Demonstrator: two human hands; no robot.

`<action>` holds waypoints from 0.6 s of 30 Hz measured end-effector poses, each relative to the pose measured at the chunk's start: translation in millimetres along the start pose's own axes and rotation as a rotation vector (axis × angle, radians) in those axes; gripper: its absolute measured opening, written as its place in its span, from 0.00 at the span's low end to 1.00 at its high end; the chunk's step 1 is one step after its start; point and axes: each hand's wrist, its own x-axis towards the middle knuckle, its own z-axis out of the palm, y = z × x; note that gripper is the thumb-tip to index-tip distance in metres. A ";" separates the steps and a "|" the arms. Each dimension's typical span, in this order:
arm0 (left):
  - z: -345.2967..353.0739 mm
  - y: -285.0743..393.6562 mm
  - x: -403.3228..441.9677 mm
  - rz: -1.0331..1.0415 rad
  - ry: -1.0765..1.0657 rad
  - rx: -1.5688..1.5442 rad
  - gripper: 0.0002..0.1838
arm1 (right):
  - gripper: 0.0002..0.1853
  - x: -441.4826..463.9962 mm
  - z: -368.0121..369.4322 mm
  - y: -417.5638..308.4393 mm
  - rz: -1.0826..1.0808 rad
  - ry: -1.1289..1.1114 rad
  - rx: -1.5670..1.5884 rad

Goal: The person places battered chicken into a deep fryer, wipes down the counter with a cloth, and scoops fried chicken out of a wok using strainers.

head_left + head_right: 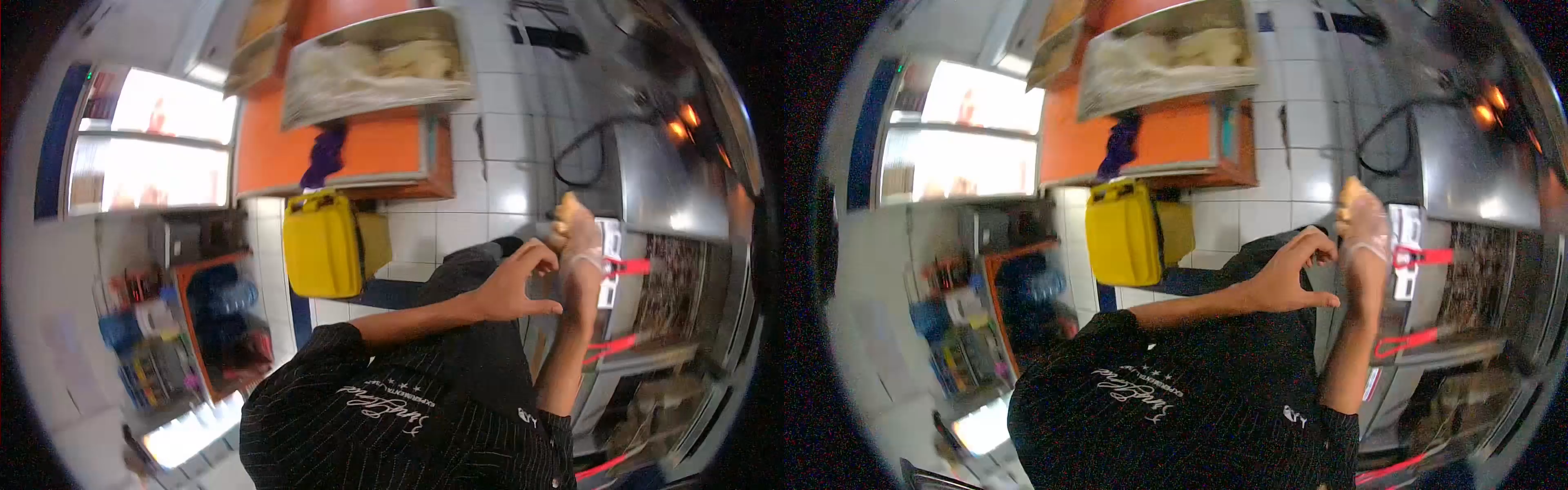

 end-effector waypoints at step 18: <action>-249.2 -20.1 -63.8 0.131 0.720 0.549 0.09 | 0.12 64.2 312.4 85.6 -0.180 -0.650 -0.302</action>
